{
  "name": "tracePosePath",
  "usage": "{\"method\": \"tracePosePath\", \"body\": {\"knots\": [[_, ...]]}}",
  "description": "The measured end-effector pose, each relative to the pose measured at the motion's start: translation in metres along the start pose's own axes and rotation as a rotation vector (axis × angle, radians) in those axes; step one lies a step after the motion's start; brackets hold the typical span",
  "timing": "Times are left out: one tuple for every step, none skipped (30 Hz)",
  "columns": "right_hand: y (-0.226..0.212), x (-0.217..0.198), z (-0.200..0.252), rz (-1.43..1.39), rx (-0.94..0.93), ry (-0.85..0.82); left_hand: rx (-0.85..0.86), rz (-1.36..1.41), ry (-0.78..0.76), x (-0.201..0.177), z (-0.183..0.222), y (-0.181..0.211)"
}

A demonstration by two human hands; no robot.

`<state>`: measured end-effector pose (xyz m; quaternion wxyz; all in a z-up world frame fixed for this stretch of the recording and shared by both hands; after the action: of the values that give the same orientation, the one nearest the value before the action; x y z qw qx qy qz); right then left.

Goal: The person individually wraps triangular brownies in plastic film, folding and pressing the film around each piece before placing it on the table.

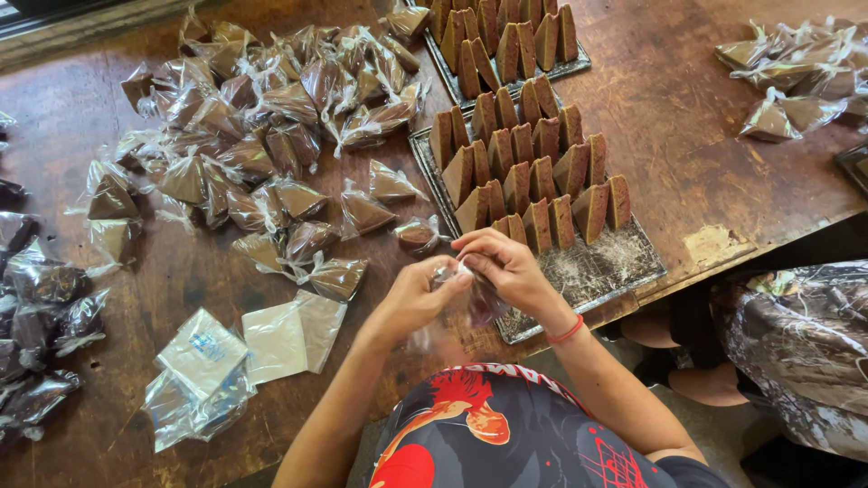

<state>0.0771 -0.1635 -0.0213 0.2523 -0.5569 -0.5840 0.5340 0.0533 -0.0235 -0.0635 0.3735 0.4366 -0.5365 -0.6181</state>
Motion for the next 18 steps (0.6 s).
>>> {"method": "tracePosePath", "body": {"knots": [[0.020,0.001,0.004,-0.200,0.132,0.026,0.001,0.000,0.001,0.003,0.002,0.009],[0.041,0.005,0.008,-0.400,0.263,0.049,0.285,-0.349,0.208,-0.007,0.008,0.043],[0.050,0.006,0.009,-0.400,0.261,0.046,0.568,-0.701,0.413,-0.006,0.022,0.075],[0.067,0.009,0.011,-0.532,0.377,0.050,0.571,-0.703,0.415,-0.005,0.021,0.078],[0.081,0.013,0.014,-0.665,0.493,0.053,0.652,-0.768,0.426,0.000,0.023,0.084],[0.083,0.014,0.017,-0.665,0.491,0.053,0.733,-0.831,0.434,0.006,0.026,0.086],[0.082,0.014,0.018,-0.585,0.465,0.039,0.735,-0.832,0.435,0.007,0.024,0.081],[0.079,0.014,0.019,-0.506,0.443,0.027,0.620,-0.762,0.463,-0.001,0.018,0.068],[0.076,0.013,0.020,-0.507,0.445,0.028,0.505,-0.691,0.489,-0.008,0.014,0.053],[0.056,0.011,0.016,-0.293,0.249,-0.019,0.502,-0.691,0.481,-0.009,0.010,0.043],[0.036,0.014,0.014,-0.078,0.054,-0.067,0.365,-0.388,0.408,-0.016,-0.003,0.020],[0.033,0.017,0.015,-0.082,0.063,-0.060,0.221,-0.087,0.329,-0.016,-0.010,-0.003],[0.027,0.016,0.015,0.045,0.022,-0.017,0.214,-0.088,0.319,-0.011,-0.008,-0.009],[0.020,0.014,0.012,0.176,-0.022,0.029,0.082,0.131,0.344,-0.011,-0.010,-0.025],[0.018,0.015,0.012,0.176,-0.017,0.038,-0.055,0.348,0.366,-0.009,-0.009,-0.039],[0.006,0.014,0.016,0.239,-0.115,0.085,-0.058,0.345,0.359,-0.009,-0.008,-0.038],[-0.004,0.014,0.020,0.301,-0.213,0.130,-0.006,0.136,0.411,-0.016,-0.004,-0.030],[-0.002,0.014,0.020,0.301,-0.214,0.131,0.049,-0.070,0.466,-0.022,-0.002,-0.020]]}}
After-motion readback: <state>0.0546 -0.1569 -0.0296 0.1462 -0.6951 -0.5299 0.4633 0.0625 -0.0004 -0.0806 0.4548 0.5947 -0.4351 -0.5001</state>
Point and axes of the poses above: each hand's wrist, its own z-axis away from the middle knuckle, its own x-axis out of the palm, y = z × x, the point moved 9 cm from there along -z, towards the middle knuckle, and after that the axes turned 3 degrees about y, right-handed, at the moved point
